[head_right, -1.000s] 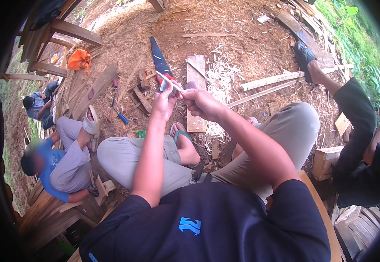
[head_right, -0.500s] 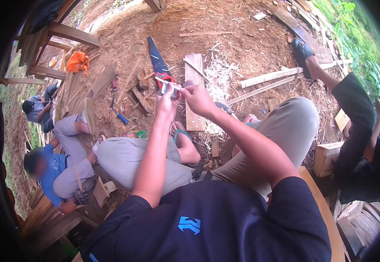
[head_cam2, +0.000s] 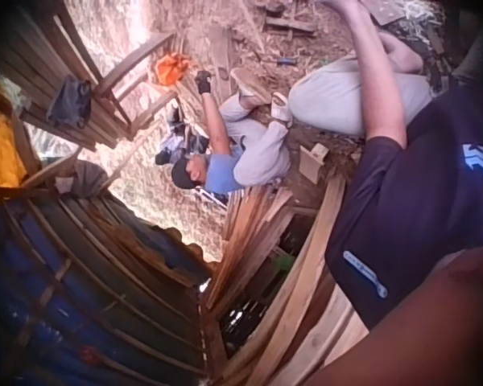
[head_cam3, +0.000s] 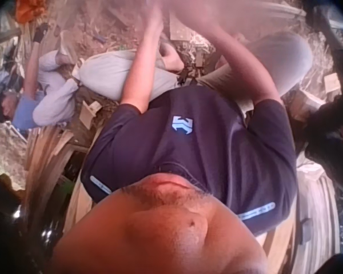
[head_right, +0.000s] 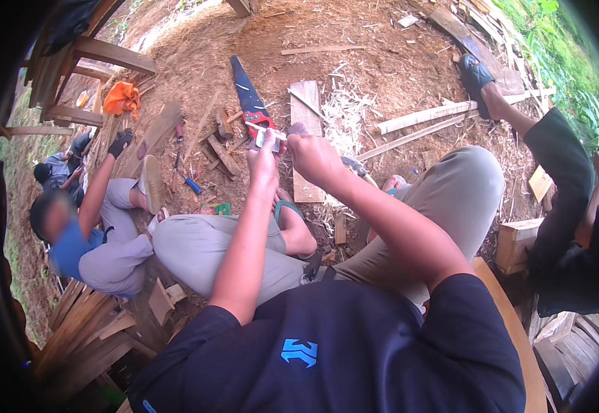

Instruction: The person sits on the ground and uses a sanding block to smooth the surface of a small wooden stick. They hold the stick in one hand and rub the sanding block along its length repeatedly. The person occasionally pauses to inspect the wood before continuing the sanding process.

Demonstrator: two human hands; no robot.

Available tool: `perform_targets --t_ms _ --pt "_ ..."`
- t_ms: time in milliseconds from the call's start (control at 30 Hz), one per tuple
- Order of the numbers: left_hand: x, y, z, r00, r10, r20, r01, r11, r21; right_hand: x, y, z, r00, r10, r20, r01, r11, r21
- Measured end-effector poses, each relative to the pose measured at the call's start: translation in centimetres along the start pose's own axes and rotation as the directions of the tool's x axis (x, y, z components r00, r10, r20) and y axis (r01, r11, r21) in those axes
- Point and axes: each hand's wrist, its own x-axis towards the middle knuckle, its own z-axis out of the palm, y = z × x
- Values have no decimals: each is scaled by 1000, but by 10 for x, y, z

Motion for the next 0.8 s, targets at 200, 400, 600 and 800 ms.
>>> perform_targets --t_ms 200,400,600,800 --pt "5 28 -7 927 30 374 7 995 -98 30 -1 -40 492 119 862 -801 -327 502" --pt "-2 -3 4 995 78 -62 -73 995 69 9 -11 -17 984 104 143 -106 994 6" --pt "16 0 -14 978 -46 204 60 996 -62 15 8 1 817 357 452 -545 735 403" --pt "10 32 -13 968 -6 252 15 999 -31 33 -9 -31 585 205 785 -806 35 591"
